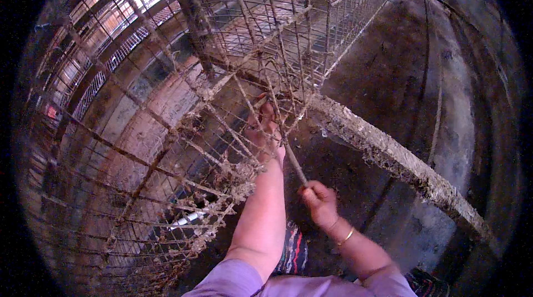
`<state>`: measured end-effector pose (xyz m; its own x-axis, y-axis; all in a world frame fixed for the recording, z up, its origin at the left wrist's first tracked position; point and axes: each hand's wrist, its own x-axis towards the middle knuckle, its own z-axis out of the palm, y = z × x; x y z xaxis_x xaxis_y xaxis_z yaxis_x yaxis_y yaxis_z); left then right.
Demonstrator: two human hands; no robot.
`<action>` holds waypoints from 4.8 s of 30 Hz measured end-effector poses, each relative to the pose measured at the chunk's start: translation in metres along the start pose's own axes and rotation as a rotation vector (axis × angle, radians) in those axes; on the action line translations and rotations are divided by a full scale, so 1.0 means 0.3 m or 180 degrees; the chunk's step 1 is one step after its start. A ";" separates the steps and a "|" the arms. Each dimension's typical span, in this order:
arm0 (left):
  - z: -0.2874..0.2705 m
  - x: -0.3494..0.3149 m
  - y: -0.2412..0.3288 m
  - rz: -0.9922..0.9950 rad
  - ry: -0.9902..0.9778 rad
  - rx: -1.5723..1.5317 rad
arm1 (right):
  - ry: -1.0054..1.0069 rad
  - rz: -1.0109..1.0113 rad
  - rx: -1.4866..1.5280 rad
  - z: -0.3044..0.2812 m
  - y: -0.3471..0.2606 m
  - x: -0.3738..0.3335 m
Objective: The person repairs a wire mesh structure by hand, using a thin metal rod to bend and secure wires at various junctions. They work on different sections of the mesh, including the top and lower parts, while squatting or sitting on the floor.
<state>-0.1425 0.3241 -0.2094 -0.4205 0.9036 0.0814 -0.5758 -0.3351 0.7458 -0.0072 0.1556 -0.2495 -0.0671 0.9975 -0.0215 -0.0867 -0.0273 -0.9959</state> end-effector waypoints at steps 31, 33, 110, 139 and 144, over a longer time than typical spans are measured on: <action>-0.150 0.081 -0.026 -0.0983 -0.1476 -0.2088 | 0.1132 -0.0702 -0.1622 0.106 -0.120 0.002; -0.127 0.051 -0.014 -0.0842 -0.1141 -0.1567 | 0.1010 -0.0241 -0.1316 0.119 -0.181 -0.025; 0.074 -0.074 0.088 -0.0541 -0.0942 -0.1111 | 0.0818 0.0366 -0.0148 0.105 -0.256 -0.018; 0.131 -0.119 0.127 -0.0506 -0.0573 -0.0550 | -0.0565 0.2944 0.0389 -0.056 -0.642 0.082; 0.131 -0.117 0.102 -0.0476 -0.0614 -0.0529 | -0.0238 0.1271 -0.2203 -0.083 -0.586 0.088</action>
<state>-0.1179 0.2924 -0.1634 -0.1904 0.9750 0.1149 -0.7350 -0.2191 0.6417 0.0310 0.1883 -0.0773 -0.0316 0.9133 -0.4062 0.5924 -0.3102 -0.7435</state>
